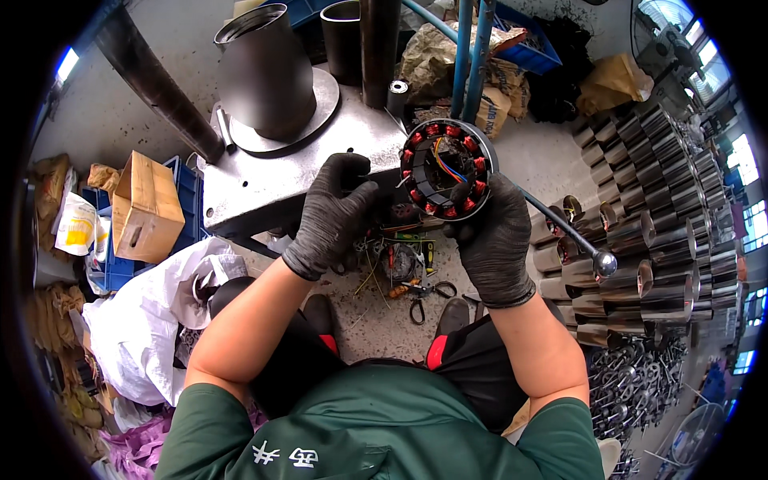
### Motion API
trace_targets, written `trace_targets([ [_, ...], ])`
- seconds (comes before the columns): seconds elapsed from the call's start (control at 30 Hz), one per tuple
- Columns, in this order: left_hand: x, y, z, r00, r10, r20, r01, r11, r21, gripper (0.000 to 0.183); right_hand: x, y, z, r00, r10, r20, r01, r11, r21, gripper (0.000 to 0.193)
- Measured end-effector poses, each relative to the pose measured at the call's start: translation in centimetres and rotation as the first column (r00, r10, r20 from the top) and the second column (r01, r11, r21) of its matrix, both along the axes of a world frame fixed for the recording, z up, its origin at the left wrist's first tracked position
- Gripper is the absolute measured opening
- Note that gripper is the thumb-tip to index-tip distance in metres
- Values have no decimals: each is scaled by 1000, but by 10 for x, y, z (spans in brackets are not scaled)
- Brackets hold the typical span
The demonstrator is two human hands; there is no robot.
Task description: The person assembles a metal motor housing by inserting a wound wire stator into a cylindrical metal casing and then uses a hydraulic press to seat the components together before moving the finished unit to a container.
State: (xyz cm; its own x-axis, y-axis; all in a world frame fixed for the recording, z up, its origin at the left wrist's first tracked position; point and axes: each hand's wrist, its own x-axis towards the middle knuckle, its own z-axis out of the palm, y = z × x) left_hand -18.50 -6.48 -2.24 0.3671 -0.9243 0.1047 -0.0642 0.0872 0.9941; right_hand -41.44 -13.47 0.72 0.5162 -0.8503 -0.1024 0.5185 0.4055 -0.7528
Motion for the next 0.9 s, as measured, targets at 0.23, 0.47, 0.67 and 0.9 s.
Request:
trace_targets([
  [0.23, -27, 11, 16, 728, 182, 661, 136, 907, -399, 35, 13, 9, 5, 1000, -25, -16, 26, 997, 66, 35],
  [0.47, -37, 8, 11, 766, 146, 627, 107, 931, -348, 23, 16, 15, -1, 999, -43, -32, 44, 999, 14, 32],
  [0.67, -34, 4, -4, 998, -15, -56, 9, 995, -100, 19, 20, 19, 5, 997, -59, -59, 56, 997, -52, 30],
  [0.9, 9, 0, 4, 982, -74, -176, 83, 996, 42, 23, 9, 8, 9, 998, -58, -3, 58, 984, 171, 33],
])
